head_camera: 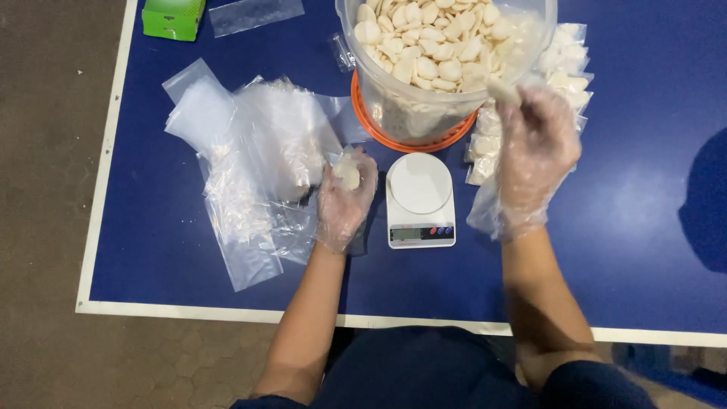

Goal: Weighing and packaging small food items into plastic bags using a digital scale.

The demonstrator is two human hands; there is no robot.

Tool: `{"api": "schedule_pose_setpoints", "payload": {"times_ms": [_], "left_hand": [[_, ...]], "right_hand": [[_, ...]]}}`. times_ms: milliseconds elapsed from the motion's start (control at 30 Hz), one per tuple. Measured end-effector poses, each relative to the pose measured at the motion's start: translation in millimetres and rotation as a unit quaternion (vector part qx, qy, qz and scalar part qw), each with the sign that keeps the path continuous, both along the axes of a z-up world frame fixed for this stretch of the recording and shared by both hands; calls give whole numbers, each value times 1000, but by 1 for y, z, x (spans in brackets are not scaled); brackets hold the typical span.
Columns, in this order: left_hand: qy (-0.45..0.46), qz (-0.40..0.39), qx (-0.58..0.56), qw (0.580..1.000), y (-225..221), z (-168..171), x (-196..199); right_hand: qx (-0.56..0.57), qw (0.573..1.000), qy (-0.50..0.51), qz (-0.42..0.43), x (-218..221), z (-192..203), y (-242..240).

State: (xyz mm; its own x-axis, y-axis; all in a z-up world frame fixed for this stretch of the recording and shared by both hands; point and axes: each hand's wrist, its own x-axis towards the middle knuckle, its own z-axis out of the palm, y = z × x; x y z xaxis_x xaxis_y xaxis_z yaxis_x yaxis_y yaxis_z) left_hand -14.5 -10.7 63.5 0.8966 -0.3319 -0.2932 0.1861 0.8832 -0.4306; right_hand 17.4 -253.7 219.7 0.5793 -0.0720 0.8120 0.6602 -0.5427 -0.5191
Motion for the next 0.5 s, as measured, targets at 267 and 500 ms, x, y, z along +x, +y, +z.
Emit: {"api": "schedule_pose_setpoints", "payload": {"times_ms": [267,500], "left_hand": [[5,-77,-4,997,5,-11,7],[-35,-62,67,995,7,-25,11]], "right_hand": [[63,986,112,109,-54,-53,50],[15,980,130,150,-56,-54,88]]}}
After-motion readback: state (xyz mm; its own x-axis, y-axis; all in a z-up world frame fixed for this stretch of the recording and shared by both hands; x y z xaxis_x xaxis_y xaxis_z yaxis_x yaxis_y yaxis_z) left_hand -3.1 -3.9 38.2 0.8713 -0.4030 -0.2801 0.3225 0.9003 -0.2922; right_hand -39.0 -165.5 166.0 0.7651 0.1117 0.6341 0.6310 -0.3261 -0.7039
